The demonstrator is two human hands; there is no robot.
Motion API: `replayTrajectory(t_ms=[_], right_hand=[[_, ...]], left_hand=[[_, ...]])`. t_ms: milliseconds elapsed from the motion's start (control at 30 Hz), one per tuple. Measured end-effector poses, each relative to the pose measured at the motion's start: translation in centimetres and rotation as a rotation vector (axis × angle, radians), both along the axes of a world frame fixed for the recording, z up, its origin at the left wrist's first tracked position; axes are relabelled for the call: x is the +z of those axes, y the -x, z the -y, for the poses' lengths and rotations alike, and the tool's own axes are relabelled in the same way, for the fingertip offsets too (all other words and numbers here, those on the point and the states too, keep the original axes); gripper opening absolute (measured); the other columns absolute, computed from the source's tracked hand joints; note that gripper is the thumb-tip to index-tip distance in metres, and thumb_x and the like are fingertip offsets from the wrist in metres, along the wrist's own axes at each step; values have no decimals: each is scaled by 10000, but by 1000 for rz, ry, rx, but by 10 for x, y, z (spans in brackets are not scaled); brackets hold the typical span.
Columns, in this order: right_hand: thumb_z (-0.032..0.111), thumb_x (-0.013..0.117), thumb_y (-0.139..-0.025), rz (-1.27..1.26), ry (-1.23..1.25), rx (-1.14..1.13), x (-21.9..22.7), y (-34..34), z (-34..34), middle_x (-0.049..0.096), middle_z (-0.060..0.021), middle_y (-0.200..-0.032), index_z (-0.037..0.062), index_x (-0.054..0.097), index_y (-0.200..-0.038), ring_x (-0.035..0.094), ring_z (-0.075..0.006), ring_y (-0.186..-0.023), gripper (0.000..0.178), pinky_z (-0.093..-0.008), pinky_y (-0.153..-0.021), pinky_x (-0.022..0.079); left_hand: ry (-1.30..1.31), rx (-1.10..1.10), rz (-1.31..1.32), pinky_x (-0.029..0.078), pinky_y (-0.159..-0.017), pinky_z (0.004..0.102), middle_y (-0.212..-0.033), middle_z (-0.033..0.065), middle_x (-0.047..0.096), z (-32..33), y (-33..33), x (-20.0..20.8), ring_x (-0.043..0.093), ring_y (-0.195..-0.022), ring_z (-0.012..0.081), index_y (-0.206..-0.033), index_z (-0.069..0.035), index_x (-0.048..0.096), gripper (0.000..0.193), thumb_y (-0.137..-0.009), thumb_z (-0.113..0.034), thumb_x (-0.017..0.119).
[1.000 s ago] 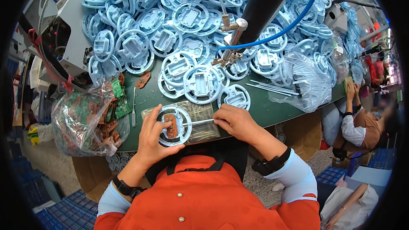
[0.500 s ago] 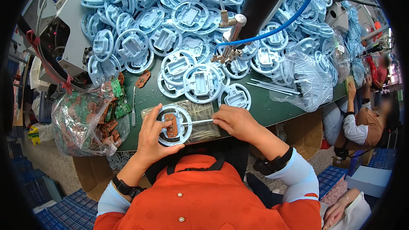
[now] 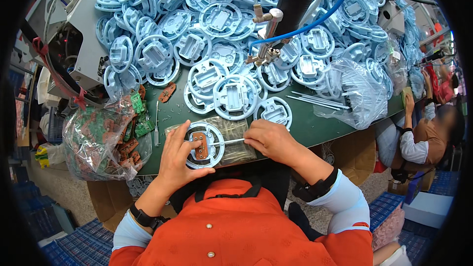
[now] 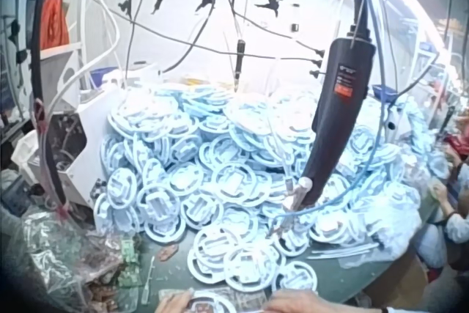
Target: Assemble small toy components using a manual screwdriver and a motorized drill.
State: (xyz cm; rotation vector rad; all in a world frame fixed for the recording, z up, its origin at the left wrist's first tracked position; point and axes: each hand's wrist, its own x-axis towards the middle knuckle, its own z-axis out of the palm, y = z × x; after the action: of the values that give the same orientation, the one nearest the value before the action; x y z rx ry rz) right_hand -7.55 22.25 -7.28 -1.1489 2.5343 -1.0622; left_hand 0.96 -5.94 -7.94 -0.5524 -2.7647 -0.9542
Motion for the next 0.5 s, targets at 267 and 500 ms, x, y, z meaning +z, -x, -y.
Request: replayTrajectory(t_ms=[267,500], right_hand=[[77,724,-828,78,-1,-12,-1,-3,1,613,-81,-805,39,683,-909,622,-270,-745,99,-358,-620,482],[107,738,-800,-107,5,-21,1,-2,5,573,-75,-803,56,661,-870,592,-287,-745,116,-387,-638,483]], left_hand=[[26,14,31,327,-1079,581,-1456,294,406,-1,-2,1,462,-1310,426,-1098,-66,593,773,-504,-426,932],[25,9,33,317,-1084,585,-1461,292,403,-1,0,1,453,-1319,429,-1091,-69,592,770,-503,-433,931]])
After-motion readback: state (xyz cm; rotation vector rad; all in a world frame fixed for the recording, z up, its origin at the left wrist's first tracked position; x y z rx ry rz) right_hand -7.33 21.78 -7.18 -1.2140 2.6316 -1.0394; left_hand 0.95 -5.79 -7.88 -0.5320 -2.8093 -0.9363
